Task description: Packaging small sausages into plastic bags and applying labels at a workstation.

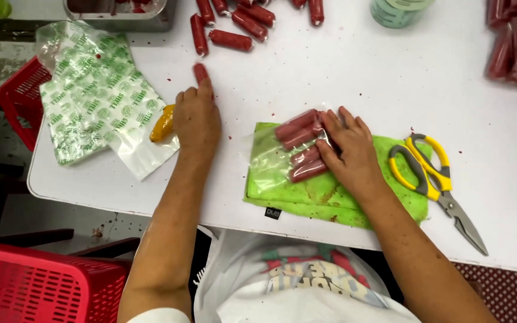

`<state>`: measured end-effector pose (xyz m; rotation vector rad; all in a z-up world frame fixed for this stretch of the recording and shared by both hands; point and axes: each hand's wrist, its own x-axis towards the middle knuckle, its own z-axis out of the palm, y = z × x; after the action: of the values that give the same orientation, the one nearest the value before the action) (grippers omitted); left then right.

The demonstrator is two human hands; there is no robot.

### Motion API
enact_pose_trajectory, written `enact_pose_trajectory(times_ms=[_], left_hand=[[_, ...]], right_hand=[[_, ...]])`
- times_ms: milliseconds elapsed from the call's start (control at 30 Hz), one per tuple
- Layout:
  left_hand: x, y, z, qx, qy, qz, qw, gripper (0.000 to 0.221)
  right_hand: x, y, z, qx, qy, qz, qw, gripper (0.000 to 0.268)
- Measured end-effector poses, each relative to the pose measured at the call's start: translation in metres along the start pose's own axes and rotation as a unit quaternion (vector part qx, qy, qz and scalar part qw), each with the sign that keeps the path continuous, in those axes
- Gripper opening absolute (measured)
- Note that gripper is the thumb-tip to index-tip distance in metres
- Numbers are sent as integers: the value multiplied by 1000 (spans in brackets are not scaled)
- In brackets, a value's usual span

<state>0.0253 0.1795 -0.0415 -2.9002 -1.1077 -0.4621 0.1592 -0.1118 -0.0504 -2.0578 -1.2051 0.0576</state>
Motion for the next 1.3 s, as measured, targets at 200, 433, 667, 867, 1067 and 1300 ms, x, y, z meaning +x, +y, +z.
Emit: enact_pose_trajectory(times_ms=[200, 433, 667, 867, 1067, 1300], left_hand=[[-68, -19, -52, -187, -31, -6, 982, 44], [-80, 6, -73, -129, -109, 107, 980, 55], [-97, 45, -68, -567, -329, -226, 721, 44], [-78, 80, -6, -555, -296, -213, 748, 46], [-85, 80, -5, -599, -245, -263, 716, 23], [-122, 40, -77, -619, -190, -322, 690, 24]], right_hand=[[-2, 5, 2, -25, -34, 30, 999, 52], [-1, 10, 4, -30, -30, 33, 999, 51], [1, 9, 2, -20, -50, 43, 998, 51], [0, 18, 7, -23, -32, 18, 999, 50], [-1, 18, 9, -30, -27, 13, 999, 49], [-1, 19, 9, -25, -31, 16, 999, 49]])
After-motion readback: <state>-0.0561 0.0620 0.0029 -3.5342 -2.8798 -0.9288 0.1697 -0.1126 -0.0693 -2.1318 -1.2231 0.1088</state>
